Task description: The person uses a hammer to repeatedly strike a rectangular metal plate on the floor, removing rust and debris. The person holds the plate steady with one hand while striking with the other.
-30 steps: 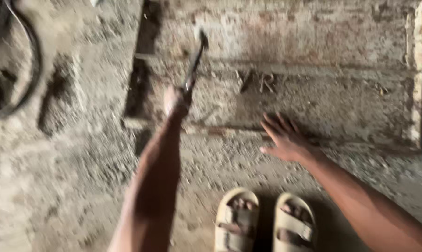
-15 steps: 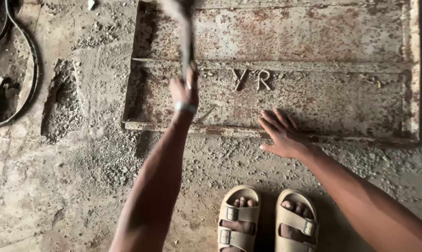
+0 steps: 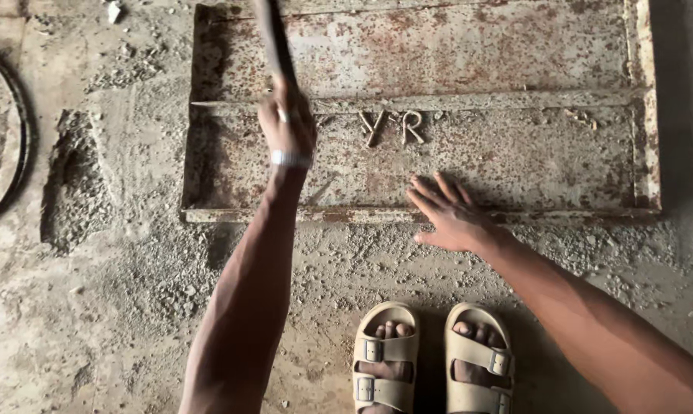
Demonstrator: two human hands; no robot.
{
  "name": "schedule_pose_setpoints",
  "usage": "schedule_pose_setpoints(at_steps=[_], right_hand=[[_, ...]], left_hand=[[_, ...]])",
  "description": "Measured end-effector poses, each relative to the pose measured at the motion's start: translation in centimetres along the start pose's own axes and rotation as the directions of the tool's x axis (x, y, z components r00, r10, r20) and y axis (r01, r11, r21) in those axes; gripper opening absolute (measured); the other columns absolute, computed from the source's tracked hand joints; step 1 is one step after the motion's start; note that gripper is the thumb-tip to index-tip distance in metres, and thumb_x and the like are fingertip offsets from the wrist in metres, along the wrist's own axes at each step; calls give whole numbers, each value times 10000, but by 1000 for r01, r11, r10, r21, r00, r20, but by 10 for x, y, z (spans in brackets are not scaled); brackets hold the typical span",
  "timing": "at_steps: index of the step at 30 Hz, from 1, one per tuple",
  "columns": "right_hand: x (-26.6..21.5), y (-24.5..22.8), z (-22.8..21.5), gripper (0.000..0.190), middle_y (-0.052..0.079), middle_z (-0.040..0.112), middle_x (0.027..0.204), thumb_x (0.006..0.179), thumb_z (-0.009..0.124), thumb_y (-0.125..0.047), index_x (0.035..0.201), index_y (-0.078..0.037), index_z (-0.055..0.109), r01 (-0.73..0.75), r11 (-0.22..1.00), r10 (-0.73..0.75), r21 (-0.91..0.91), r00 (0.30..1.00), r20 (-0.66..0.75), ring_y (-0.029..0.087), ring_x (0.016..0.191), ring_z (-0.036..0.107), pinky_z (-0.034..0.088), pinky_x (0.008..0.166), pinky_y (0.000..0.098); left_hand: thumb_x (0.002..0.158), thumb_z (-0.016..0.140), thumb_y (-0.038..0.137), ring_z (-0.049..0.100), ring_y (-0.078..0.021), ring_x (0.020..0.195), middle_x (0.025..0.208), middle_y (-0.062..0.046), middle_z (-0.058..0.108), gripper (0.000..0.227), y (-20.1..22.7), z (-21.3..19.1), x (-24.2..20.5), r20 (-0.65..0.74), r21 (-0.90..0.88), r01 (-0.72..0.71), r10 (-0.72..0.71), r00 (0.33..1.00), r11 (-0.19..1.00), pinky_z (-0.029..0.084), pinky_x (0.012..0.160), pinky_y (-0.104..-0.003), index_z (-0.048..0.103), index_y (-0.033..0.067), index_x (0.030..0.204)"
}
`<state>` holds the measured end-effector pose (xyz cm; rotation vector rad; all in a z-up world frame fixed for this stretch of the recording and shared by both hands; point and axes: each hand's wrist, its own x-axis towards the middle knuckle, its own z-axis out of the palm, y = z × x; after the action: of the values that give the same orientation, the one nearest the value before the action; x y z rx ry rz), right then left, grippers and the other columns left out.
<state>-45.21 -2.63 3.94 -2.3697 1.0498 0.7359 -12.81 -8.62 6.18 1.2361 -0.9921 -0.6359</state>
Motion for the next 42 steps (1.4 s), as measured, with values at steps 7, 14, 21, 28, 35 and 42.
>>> schedule_pose_setpoints(at_steps=[7,14,21,28,35,42], right_hand=[[-2,-2,1,1060,45,-128,1706,859,614,-665,1638,-265,16,3,1000,-3,15,999,-38,356,1559,-149,-52,1236,594],[-10,-6,-6,1049,47,-154,1713,865,630,-615,1636,-237,28,19,998,-18,53,1000,-22,363,1532,-186,-53,1212,623],[-7,-7,-7,1051,56,-176,1702,891,611,-640,1630,-251,-26,-26,999,24,37,998,49,374,1535,-228,-92,1215,635],[-6,-6,-2,1059,19,-103,1712,840,680,-594,1628,-291,40,-2,993,5,115,1000,-25,352,1555,-168,-62,1243,608],[-7,-5,-1,1061,68,-106,1715,835,702,-551,1639,-267,71,37,995,-30,96,997,-71,387,1550,-158,-50,1213,645],[-3,-3,1,1068,58,-143,1705,850,692,-570,1628,-273,23,9,993,-7,118,1000,-18,387,1542,-190,-91,1203,661]], left_hand=[[990,406,741,474,-49,405,542,52,496,667,-9,19,-43,-208,633,302,-220,953,712,420,280,-263,537,130,757],[902,523,743,487,-103,429,575,-37,615,664,-23,1,-76,-14,757,365,-546,837,541,380,379,-308,767,131,820],[1141,480,584,486,-147,551,724,-46,560,627,-30,64,-20,-27,192,-423,436,900,886,386,410,-304,636,-19,1063],[988,404,763,413,-56,439,559,33,506,739,-22,22,-65,22,838,223,-440,898,497,366,340,-266,656,95,798],[989,443,752,324,-79,393,503,43,440,777,-7,9,-67,65,844,261,-572,818,469,247,339,-302,641,68,679],[955,579,722,401,-94,391,516,42,408,640,-9,91,-13,252,-228,82,-23,968,970,302,324,-292,467,167,657]])
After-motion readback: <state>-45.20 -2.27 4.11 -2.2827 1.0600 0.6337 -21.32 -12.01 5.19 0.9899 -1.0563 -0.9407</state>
